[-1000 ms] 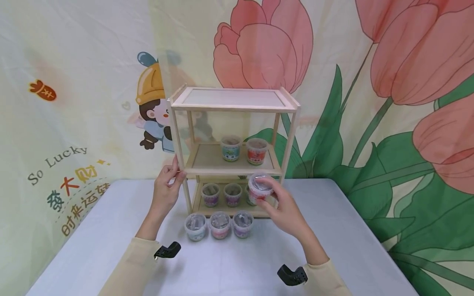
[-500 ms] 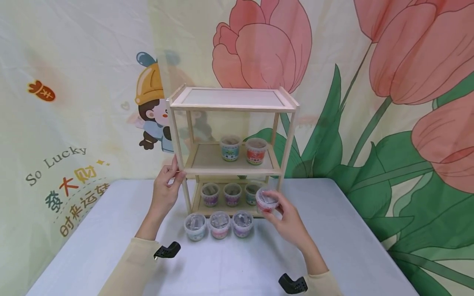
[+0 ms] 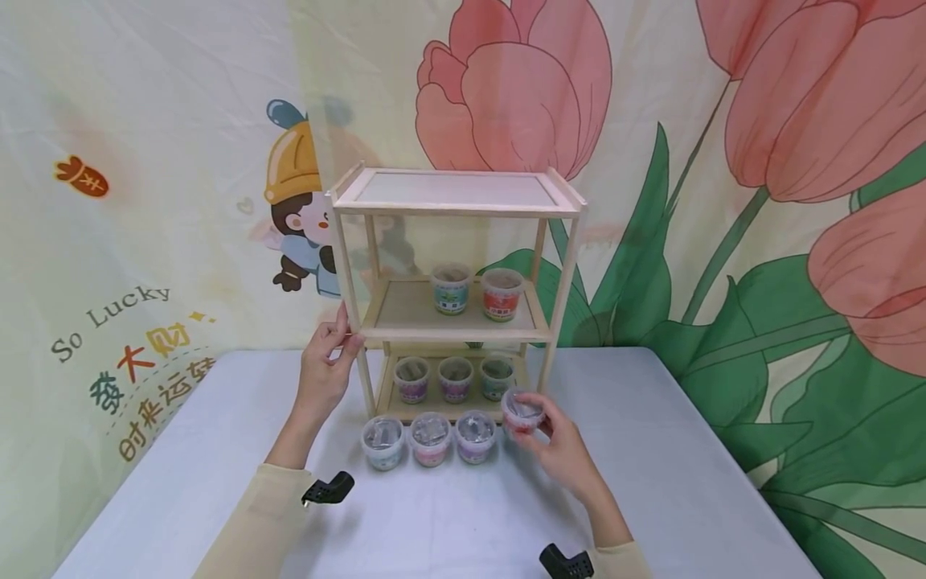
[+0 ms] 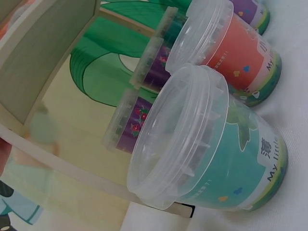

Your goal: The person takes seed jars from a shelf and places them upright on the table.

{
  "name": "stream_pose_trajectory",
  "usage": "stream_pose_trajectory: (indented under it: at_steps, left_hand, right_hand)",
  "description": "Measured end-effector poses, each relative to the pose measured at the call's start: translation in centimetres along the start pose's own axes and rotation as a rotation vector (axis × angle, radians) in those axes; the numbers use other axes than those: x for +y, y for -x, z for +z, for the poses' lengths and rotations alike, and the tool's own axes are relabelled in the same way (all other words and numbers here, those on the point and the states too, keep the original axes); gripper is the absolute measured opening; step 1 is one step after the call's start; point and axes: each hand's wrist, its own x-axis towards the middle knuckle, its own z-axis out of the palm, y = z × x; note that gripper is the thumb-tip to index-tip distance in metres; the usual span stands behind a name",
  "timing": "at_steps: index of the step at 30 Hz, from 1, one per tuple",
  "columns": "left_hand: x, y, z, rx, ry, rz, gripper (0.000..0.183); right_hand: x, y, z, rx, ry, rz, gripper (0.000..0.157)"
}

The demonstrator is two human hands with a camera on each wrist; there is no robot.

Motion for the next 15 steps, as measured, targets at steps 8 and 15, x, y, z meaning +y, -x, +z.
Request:
stream_pose_trajectory:
  at_steps: [8,15]
  left_hand:
    - [0.1,-0.1,0.1,0.008,-0.001,0.025,0.060]
    - [0.1,-0.1,0.0,0.002,-0.014,0.007,0.060]
  right_hand:
    - [1.3,0.3,0.4,-0.006,-0.023,0.057,0.061]
    - [2.4,0.3,1.2,-0.014,-0.013,0.099,0.060]
